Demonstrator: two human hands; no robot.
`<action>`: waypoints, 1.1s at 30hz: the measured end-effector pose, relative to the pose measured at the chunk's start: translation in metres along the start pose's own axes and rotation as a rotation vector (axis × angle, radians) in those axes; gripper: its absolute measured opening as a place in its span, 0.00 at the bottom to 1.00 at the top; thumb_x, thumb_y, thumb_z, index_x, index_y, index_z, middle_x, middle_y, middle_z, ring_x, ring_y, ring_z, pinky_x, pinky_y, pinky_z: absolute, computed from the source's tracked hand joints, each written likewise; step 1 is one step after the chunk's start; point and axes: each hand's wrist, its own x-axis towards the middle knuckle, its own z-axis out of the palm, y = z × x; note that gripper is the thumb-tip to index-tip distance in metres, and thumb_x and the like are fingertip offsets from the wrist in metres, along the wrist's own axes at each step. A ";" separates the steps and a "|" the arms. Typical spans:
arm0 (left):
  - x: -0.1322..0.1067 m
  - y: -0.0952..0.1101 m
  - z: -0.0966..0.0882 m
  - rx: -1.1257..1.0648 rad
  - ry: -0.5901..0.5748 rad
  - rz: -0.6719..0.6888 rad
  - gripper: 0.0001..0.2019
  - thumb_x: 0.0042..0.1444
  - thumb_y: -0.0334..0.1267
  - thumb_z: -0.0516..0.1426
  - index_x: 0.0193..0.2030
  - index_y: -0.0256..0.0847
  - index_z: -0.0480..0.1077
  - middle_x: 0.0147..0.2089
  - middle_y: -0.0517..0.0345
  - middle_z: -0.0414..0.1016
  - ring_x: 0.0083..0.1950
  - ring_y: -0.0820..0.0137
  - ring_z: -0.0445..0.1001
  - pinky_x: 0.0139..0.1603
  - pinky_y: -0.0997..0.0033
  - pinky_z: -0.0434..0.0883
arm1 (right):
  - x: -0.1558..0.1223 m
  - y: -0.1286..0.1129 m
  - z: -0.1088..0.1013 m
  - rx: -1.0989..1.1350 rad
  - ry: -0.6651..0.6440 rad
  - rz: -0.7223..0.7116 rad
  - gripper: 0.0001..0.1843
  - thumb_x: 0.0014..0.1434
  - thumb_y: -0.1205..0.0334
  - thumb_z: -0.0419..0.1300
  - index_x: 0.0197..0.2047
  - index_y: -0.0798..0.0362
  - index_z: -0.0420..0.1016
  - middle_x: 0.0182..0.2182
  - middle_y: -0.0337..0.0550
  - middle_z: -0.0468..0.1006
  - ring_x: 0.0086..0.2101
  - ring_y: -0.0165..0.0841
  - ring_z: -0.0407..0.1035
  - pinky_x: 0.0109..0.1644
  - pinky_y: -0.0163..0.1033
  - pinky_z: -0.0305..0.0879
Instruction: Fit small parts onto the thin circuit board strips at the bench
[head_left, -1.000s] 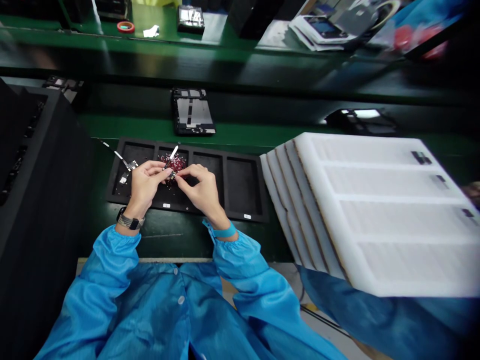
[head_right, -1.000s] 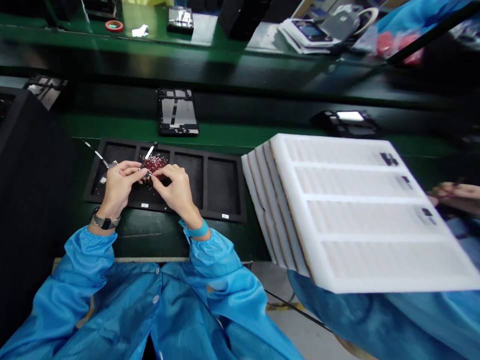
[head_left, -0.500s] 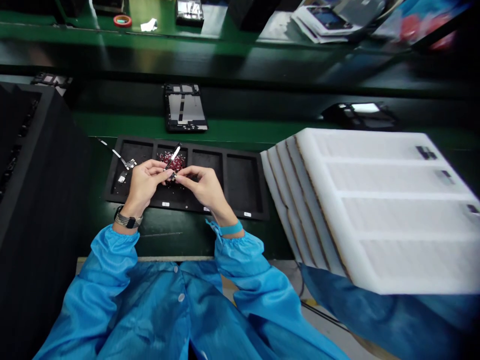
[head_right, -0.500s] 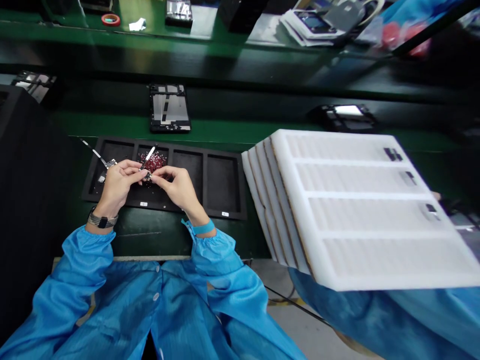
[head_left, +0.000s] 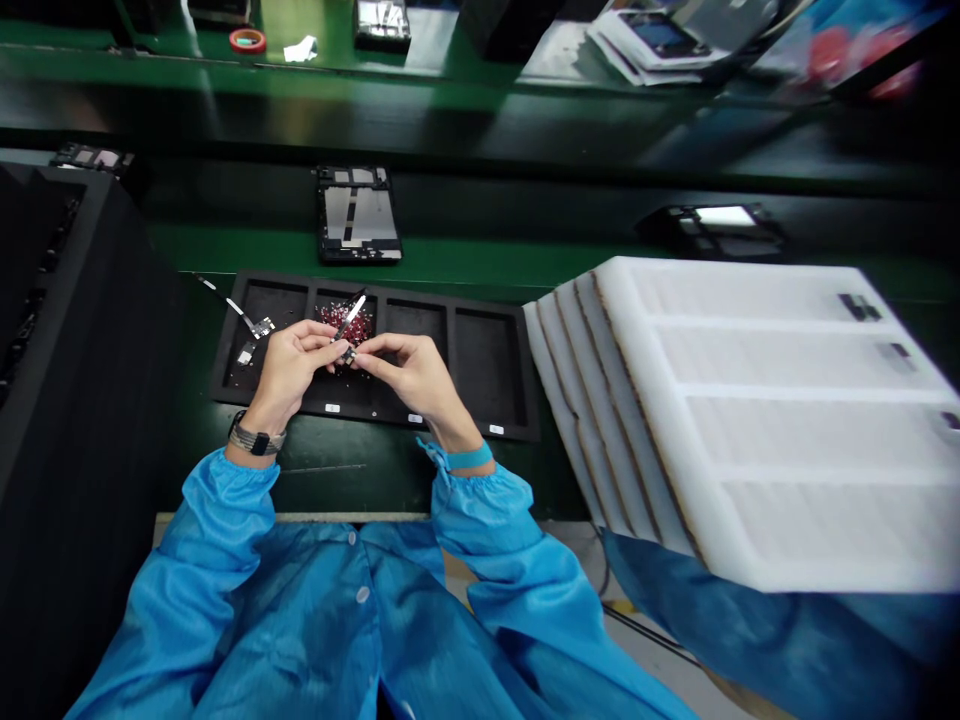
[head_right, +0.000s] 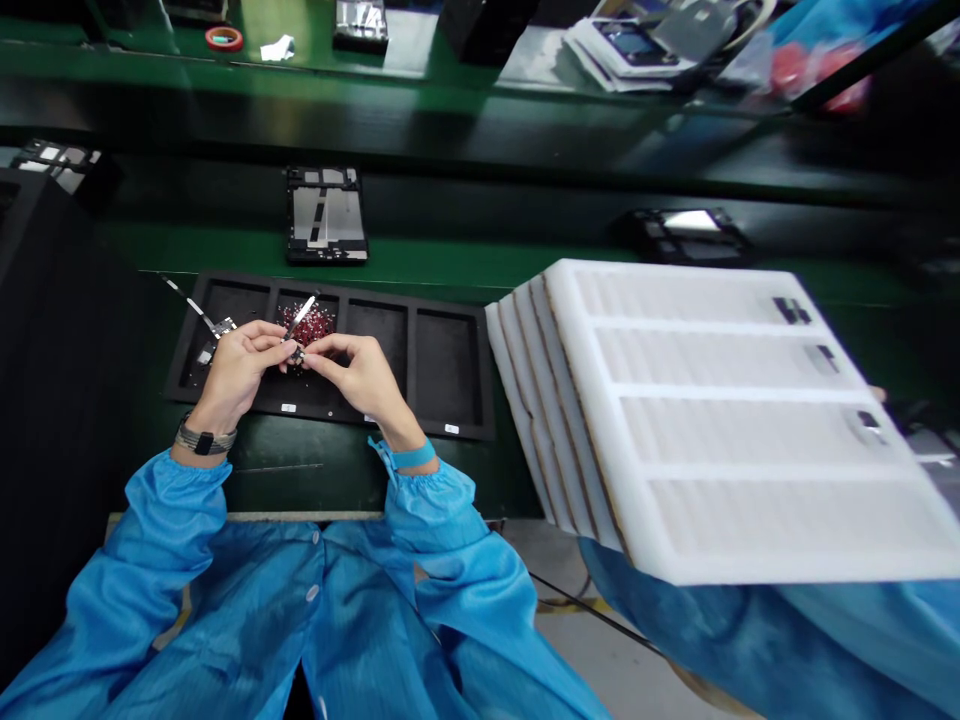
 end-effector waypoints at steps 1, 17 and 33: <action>0.000 0.000 0.000 -0.004 -0.001 -0.003 0.20 0.38 0.39 0.77 0.35 0.39 0.76 0.26 0.61 0.78 0.27 0.72 0.76 0.32 0.70 0.72 | 0.000 0.000 0.000 -0.002 0.001 0.004 0.17 0.58 0.44 0.74 0.37 0.51 0.88 0.36 0.45 0.88 0.39 0.42 0.81 0.49 0.47 0.76; -0.005 0.002 0.000 0.053 0.002 0.026 0.17 0.40 0.40 0.76 0.34 0.39 0.77 0.26 0.60 0.78 0.28 0.70 0.77 0.33 0.70 0.72 | 0.000 0.000 0.003 0.019 -0.033 0.005 0.17 0.59 0.45 0.73 0.37 0.51 0.88 0.36 0.44 0.88 0.38 0.40 0.80 0.47 0.46 0.75; 0.173 0.060 0.011 1.061 0.085 0.651 0.07 0.56 0.24 0.58 0.37 0.39 0.75 0.44 0.37 0.80 0.65 0.43 0.69 0.70 0.44 0.57 | 0.021 0.021 -0.022 0.159 0.211 -0.061 0.13 0.60 0.50 0.67 0.34 0.52 0.77 0.31 0.44 0.83 0.35 0.36 0.77 0.45 0.42 0.72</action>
